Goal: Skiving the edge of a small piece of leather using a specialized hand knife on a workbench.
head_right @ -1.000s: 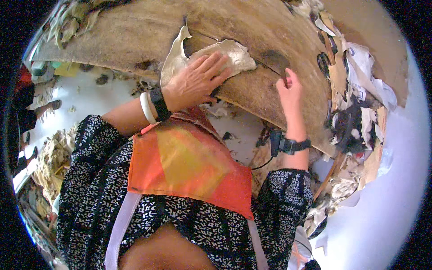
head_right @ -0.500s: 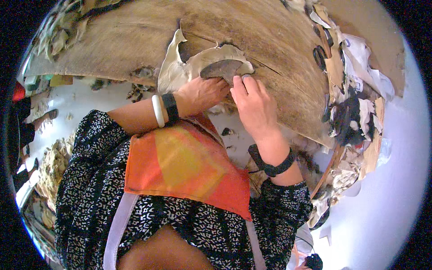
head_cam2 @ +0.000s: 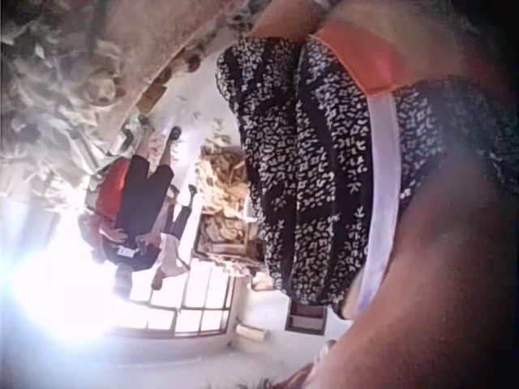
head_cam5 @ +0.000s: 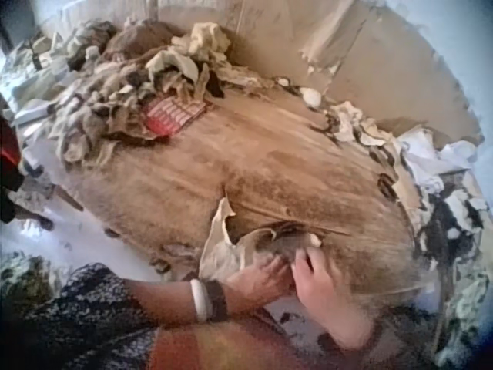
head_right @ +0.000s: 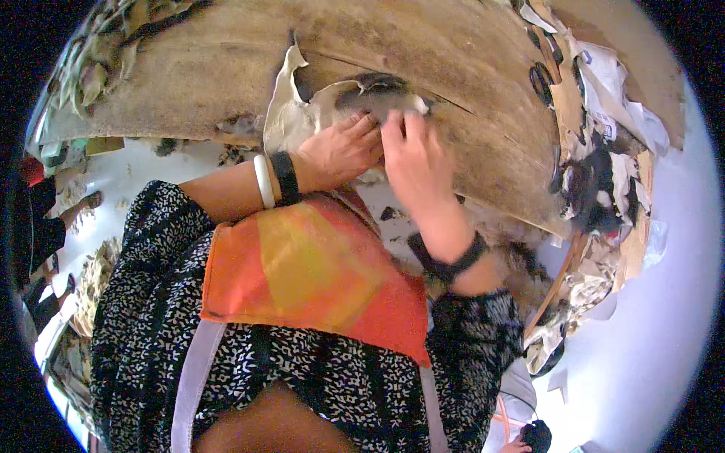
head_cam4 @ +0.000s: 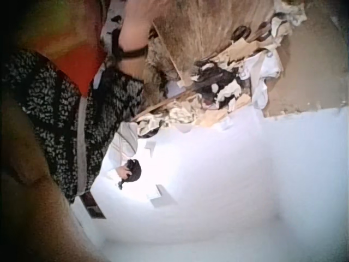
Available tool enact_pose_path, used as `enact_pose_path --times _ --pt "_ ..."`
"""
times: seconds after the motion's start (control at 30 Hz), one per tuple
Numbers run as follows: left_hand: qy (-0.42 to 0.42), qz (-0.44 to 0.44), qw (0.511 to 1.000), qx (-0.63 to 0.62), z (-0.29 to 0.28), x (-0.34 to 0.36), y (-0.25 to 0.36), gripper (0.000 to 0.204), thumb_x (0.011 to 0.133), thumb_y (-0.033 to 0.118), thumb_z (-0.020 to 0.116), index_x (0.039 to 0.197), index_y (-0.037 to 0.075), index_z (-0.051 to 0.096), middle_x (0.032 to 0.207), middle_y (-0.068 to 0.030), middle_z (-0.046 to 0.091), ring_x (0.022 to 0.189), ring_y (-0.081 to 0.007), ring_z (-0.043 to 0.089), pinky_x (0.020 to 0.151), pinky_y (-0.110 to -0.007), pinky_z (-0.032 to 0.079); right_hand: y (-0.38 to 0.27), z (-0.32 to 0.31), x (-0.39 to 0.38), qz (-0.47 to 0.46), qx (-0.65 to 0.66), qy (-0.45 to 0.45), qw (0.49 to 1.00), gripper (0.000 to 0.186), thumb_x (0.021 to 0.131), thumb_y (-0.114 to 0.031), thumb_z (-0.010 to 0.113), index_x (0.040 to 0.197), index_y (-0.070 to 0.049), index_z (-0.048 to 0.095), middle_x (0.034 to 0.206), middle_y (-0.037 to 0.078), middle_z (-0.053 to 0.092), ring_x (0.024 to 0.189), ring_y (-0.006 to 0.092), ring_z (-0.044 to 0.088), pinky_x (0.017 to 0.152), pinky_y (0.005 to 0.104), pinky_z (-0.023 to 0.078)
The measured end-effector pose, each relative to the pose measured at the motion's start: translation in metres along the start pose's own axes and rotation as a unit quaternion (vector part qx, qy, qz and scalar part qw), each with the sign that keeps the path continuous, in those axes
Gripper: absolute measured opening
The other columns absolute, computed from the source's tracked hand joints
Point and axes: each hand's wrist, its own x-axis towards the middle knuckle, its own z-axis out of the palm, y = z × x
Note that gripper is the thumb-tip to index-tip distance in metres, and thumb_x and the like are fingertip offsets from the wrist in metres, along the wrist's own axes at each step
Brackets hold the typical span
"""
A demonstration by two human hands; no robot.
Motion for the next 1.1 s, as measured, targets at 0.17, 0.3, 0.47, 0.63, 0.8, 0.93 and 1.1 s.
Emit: enact_pose_path --times 0.17,0.3,0.47,0.63,0.8,0.93,1.1 --pt "0.029 -0.001 0.997 0.075 0.002 -0.009 0.001 0.041 0.083 0.021 0.054 0.120 0.004 0.061 0.128 -0.0127 0.055 0.126 -0.0329 0.047 0.111 -0.044 0.034 0.001 0.015 0.020 -0.011 0.043 0.042 0.998 0.021 0.090 -0.019 0.061 0.107 -0.006 0.063 0.094 0.009 0.058 0.078 0.0277 0.066 0.059 0.0378 0.056" --pt "-0.014 -0.024 1.000 -0.011 -0.002 -0.011 -0.005 0.043 0.084 0.022 0.055 0.122 0.002 0.059 0.129 -0.0144 0.056 0.128 -0.0336 0.047 0.110 -0.042 0.035 -0.003 -0.018 0.007 -0.013 0.058 0.021 0.998 0.020 0.091 -0.019 0.060 0.106 -0.007 0.063 0.095 0.010 0.059 0.079 0.0291 0.066 0.059 0.0381 0.056" --pt "0.028 0.021 0.999 0.039 -0.003 0.001 -0.016 0.045 0.085 0.020 0.056 0.125 -0.002 0.055 0.128 -0.0175 0.057 0.129 -0.0337 0.046 0.108 -0.041 0.038 0.004 0.022 0.023 0.010 0.032 0.031 0.999 0.019 0.088 -0.017 0.063 0.104 -0.007 0.065 0.096 0.011 0.061 0.079 0.0305 0.066 0.062 0.0394 0.056" --pt "0.065 -0.019 0.998 -0.001 0.004 0.007 -0.014 0.056 0.084 0.028 0.063 0.131 0.000 0.050 0.140 -0.0174 0.045 0.133 -0.0337 0.041 0.112 -0.043 0.034 0.025 -0.008 0.028 0.034 0.143 0.032 0.989 0.020 0.086 -0.013 0.065 0.105 -0.006 0.066 0.098 0.011 0.063 0.081 0.0319 0.065 0.069 0.0409 0.055" --pt "0.073 -0.054 0.996 0.005 -0.022 0.017 -0.012 0.065 0.083 0.030 0.065 0.137 0.001 0.044 0.141 -0.0156 0.046 0.127 -0.0303 0.047 0.106 -0.040 0.039 0.032 -0.035 0.024 0.039 0.156 0.022 0.987 0.023 0.086 -0.013 0.066 0.109 -0.009 0.068 0.100 0.009 0.065 0.087 0.0299 0.066 0.072 0.0399 0.055" --pt "0.034 -0.034 0.999 0.012 -0.013 0.011 -0.005 0.051 0.086 0.024 0.059 0.132 0.006 0.051 0.132 -0.0078 0.056 0.112 -0.0223 0.058 0.094 -0.036 0.045 0.029 -0.041 0.004 0.002 0.097 -0.014 0.995 0.022 0.087 -0.015 0.066 0.108 -0.009 0.068 0.100 0.006 0.066 0.087 0.0272 0.066 0.070 0.0386 0.056" --pt "0.003 0.011 1.000 0.003 -0.010 0.000 0.002 0.041 0.086 0.019 0.055 0.126 0.008 0.057 0.127 -0.0046 0.059 0.108 -0.0195 0.059 0.090 -0.034 0.047 0.015 -0.037 -0.014 -0.018 0.049 -0.015 0.999 0.025 0.083 -0.012 0.064 0.108 -0.008 0.068 0.103 0.006 0.065 0.083 0.0264 0.066 0.065 0.0366 0.056"
